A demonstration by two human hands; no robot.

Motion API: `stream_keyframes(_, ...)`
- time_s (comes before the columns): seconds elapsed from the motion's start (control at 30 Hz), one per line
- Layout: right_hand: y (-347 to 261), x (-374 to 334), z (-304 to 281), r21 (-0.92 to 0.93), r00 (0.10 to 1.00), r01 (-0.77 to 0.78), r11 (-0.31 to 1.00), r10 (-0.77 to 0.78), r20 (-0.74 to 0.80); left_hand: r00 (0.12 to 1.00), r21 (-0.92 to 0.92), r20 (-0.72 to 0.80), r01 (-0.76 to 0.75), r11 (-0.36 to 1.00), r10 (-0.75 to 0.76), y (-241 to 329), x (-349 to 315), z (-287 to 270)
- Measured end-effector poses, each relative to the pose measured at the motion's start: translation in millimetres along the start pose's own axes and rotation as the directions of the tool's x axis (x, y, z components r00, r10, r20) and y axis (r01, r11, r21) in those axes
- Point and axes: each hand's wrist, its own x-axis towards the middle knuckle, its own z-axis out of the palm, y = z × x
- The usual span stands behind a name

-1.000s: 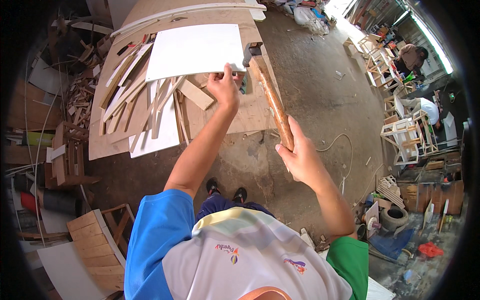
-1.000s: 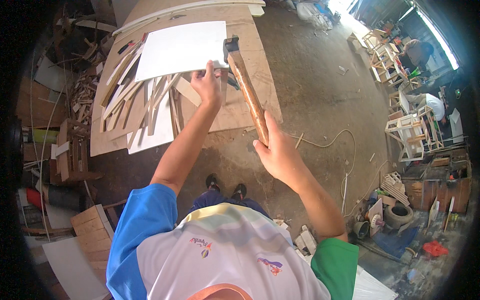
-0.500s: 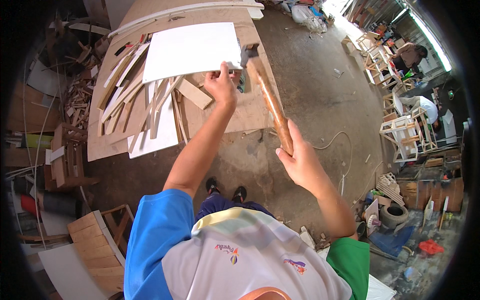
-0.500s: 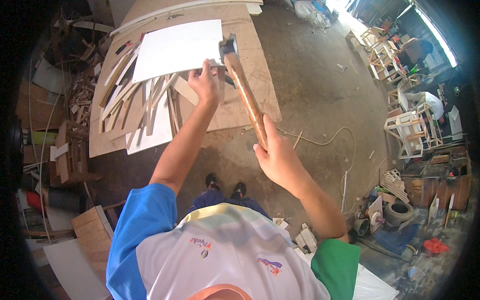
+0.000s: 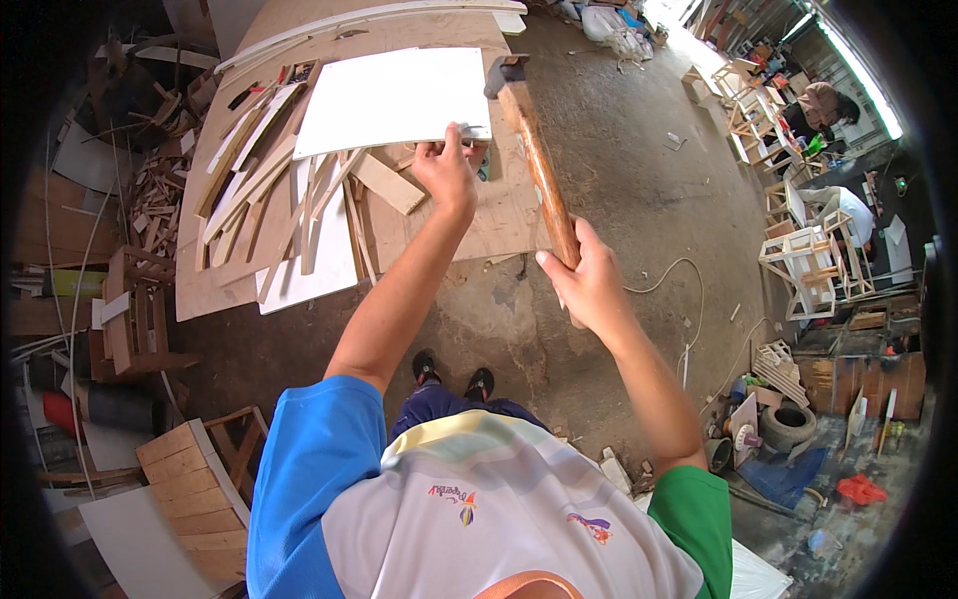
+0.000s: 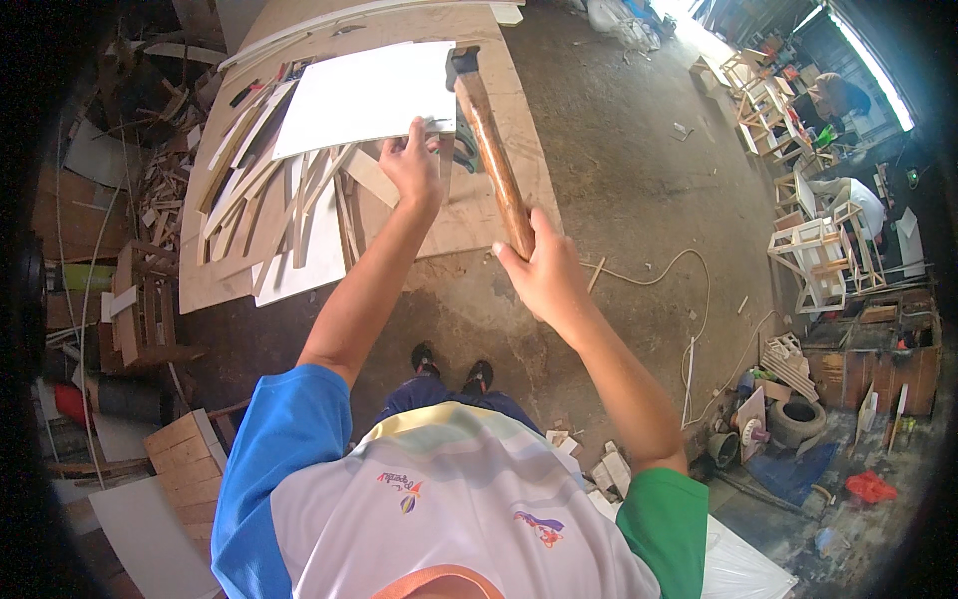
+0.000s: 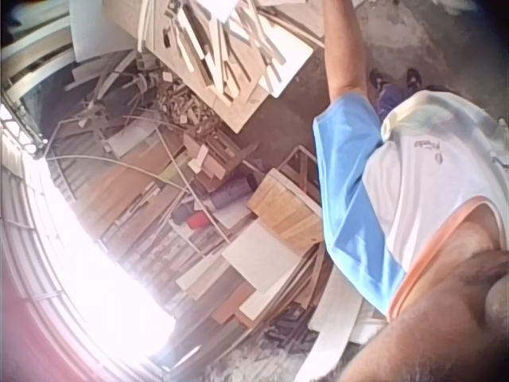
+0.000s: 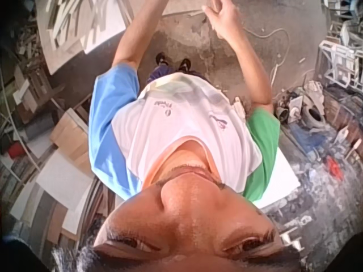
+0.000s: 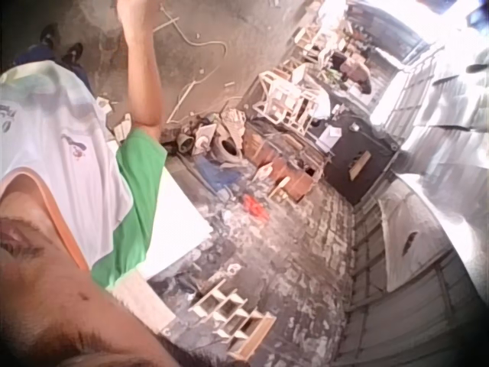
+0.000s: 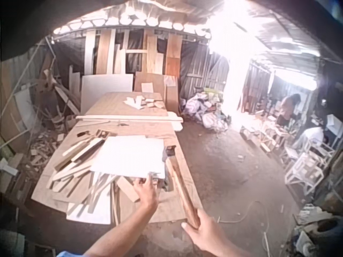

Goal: The person attaches a thin wooden strip to a white rectangular board using a hammer and small nails, then sits on the floor to position and nail additional wooden components together.

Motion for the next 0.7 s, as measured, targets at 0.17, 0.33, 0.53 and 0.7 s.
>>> stream_keyframes(0.17,-3,39,20,0.203,0.989,-0.048,0.978,0.074,-0.126,0.997,-0.036,0.028,0.068,0.997,-0.067,17,-12,-1)
stream_keyframes(0.33,-16,95,25,0.084,0.945,0.118,0.99,-0.086,-0.317,0.995,-0.03,0.05,0.091,0.995,-0.089,23,-20,-5)
stream_keyframes(0.53,-17,141,40,-0.057,0.883,0.249,0.967,-0.251,-0.397,0.995,-0.007,0.075,0.059,0.998,-0.059,15,-19,-6)
stream_keyframes(0.7,-25,145,60,-0.1,0.915,0.119,0.988,-0.148,-0.376,0.991,-0.007,0.086,0.1,0.995,-0.099,16,-12,-10)
